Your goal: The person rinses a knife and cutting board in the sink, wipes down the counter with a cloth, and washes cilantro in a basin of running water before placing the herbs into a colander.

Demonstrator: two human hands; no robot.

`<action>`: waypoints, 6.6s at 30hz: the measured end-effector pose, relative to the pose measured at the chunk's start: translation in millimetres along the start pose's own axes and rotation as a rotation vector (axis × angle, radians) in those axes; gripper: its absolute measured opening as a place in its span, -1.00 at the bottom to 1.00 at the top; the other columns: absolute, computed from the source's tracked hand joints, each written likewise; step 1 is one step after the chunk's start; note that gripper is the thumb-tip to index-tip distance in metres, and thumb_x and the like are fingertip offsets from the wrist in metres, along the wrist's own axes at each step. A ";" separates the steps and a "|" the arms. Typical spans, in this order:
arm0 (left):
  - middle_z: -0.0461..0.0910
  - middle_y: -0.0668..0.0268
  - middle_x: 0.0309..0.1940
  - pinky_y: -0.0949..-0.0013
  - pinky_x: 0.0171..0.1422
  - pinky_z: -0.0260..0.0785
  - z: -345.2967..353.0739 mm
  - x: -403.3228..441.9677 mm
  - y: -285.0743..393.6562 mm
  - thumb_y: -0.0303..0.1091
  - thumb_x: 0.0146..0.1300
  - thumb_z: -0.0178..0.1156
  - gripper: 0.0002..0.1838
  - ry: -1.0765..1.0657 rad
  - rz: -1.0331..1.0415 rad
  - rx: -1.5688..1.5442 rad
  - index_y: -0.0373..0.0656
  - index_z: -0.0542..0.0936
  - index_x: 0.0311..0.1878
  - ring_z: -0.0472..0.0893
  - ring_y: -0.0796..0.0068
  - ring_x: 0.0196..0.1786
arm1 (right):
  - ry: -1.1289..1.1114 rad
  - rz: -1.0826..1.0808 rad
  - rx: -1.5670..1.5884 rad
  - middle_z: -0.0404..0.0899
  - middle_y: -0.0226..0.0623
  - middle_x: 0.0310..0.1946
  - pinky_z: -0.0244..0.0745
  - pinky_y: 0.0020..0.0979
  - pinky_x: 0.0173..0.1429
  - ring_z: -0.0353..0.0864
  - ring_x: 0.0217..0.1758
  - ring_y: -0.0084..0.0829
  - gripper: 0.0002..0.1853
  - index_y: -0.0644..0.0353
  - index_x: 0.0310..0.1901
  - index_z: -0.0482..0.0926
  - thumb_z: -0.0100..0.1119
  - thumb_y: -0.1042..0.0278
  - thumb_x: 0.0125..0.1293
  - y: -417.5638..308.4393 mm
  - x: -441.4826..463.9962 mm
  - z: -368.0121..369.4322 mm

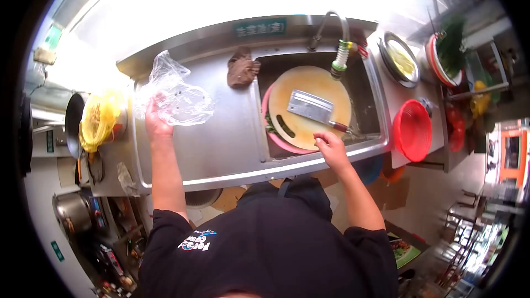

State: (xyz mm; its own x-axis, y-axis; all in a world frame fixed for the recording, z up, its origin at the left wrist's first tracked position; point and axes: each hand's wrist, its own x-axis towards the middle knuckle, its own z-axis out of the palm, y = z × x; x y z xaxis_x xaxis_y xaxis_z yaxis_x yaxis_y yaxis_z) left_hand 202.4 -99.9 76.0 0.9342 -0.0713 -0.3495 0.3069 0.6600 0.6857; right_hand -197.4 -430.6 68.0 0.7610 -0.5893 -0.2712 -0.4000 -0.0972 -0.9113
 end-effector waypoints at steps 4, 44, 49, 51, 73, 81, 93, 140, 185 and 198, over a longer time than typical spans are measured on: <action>0.60 0.13 0.08 0.17 0.26 0.47 50.7 0.2 -16.7 -0.34 0.45 0.07 -0.64 -0.040 0.104 0.012 -0.34 0.48 0.20 0.61 0.22 0.10 | 0.122 -0.015 -0.206 0.66 -0.20 -0.19 0.53 -0.39 0.00 0.66 -0.14 -0.40 -0.76 0.33 -0.05 0.63 0.16 0.41 0.32 49.3 6.7 -47.2; 0.58 0.38 -0.31 0.50 -0.11 0.39 94.6 -214.7 -332.1 -0.63 0.10 0.12 -0.56 -0.210 -0.492 0.364 -0.37 0.57 0.12 0.49 0.60 -0.31 | -0.135 -0.415 -0.506 0.53 -0.11 -0.35 0.50 -0.17 -0.24 0.59 -0.35 -0.08 -0.77 0.25 -0.22 0.54 0.29 0.39 0.10 79.3 84.4 -159.4; 0.58 0.37 -0.32 0.47 -0.13 0.40 103.1 -237.6 -275.1 -0.61 0.15 0.12 -0.61 -0.221 -0.492 0.343 -0.36 0.58 0.09 0.52 0.58 -0.31 | -0.198 -0.317 -0.270 0.51 -0.22 -0.40 0.47 -0.39 -0.29 0.53 -0.44 -0.40 -0.78 0.28 -0.17 0.55 0.31 0.45 0.17 17.2 62.0 -124.1; 0.60 0.35 -0.33 0.46 -0.10 0.39 104.0 -252.1 -243.6 -0.59 0.13 0.12 -0.70 -0.139 -0.502 0.311 -0.37 0.63 -0.05 0.53 0.54 -0.27 | -0.209 -0.348 -0.257 0.50 -0.25 -0.40 0.46 -0.41 -0.30 0.51 -0.44 -0.43 -0.78 0.28 -0.16 0.55 0.31 0.46 0.17 -5.5 56.7 -107.2; 0.55 0.35 -0.33 0.47 -0.23 0.39 -227.8 -194.3 6.3 -0.30 0.32 0.21 -0.84 0.164 -0.211 0.545 -0.21 0.55 -0.20 0.49 0.55 -0.32 | -0.520 -0.845 -0.688 0.52 -0.11 -0.21 0.49 -0.12 -0.21 0.58 -0.27 0.00 -0.68 0.22 -0.08 0.47 0.32 0.31 0.21 -56.6 2.4 169.9; 0.64 0.16 -0.56 0.17 -0.31 0.47 -236.8 -172.0 32.6 -0.11 0.33 0.15 -0.64 0.375 -0.105 1.647 -0.26 0.63 -0.37 0.65 0.21 -0.46 | -0.490 -1.025 -0.760 0.56 -0.19 -0.19 0.50 -0.17 -0.04 0.57 -0.09 -0.12 -0.72 0.20 -0.08 0.54 0.26 0.26 0.24 -37.5 8.5 219.2; 0.65 0.28 -0.27 0.47 -0.15 0.47 -116.4 -215.4 -47.4 -0.45 0.38 0.18 -0.81 -0.089 0.200 1.119 -0.34 0.61 -0.02 0.59 0.59 -0.26 | -0.143 0.205 -0.987 0.58 0.00 0.05 0.46 -0.09 0.16 0.58 0.11 -0.01 -0.63 0.15 0.05 0.61 0.19 0.13 0.30 103.0 102.2 -14.5; 0.65 0.11 -0.19 0.11 0.01 0.49 27.8 -300.4 -215.6 -0.41 0.21 0.26 -0.75 -0.707 0.152 1.676 -0.21 0.60 -0.04 0.63 0.05 -0.08 | -0.315 -0.266 -1.100 -0.07 0.05 0.56 -0.20 0.05 0.61 -0.07 0.59 0.14 -0.19 -0.06 0.51 0.20 0.15 -0.16 0.27 188.3 200.9 40.8; 0.53 0.00 0.12 0.26 0.26 0.41 45.2 -175.6 -387.4 -0.33 0.36 0.16 -0.60 -0.502 -0.278 1.454 -0.23 0.53 0.23 0.57 0.17 0.18 | -0.067 0.145 -0.509 0.11 0.31 0.43 0.01 -0.09 0.56 0.11 0.49 0.18 -0.20 0.37 0.34 0.27 0.24 -0.05 0.23 221.5 218.6 14.3; 0.16 -0.10 0.47 0.04 0.55 0.06 61.6 -162.9 -397.4 -0.24 0.33 0.17 -0.43 -0.607 0.121 1.708 -0.05 0.39 0.41 0.18 -0.15 0.48 | -0.376 -0.338 -0.848 0.20 0.09 0.44 0.00 -0.04 0.56 0.18 0.49 0.06 -0.36 0.27 0.32 0.38 0.15 0.06 0.30 215.9 215.8 18.4</action>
State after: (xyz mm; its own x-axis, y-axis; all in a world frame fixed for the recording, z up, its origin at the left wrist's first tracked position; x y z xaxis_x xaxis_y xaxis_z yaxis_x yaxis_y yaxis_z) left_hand -60.6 -396.7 -100.2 0.7726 -0.5766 -0.2659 -0.2964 -0.6979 0.6520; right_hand -110.1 -564.1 -193.1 0.9566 -0.1455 -0.2524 -0.2535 -0.8428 -0.4749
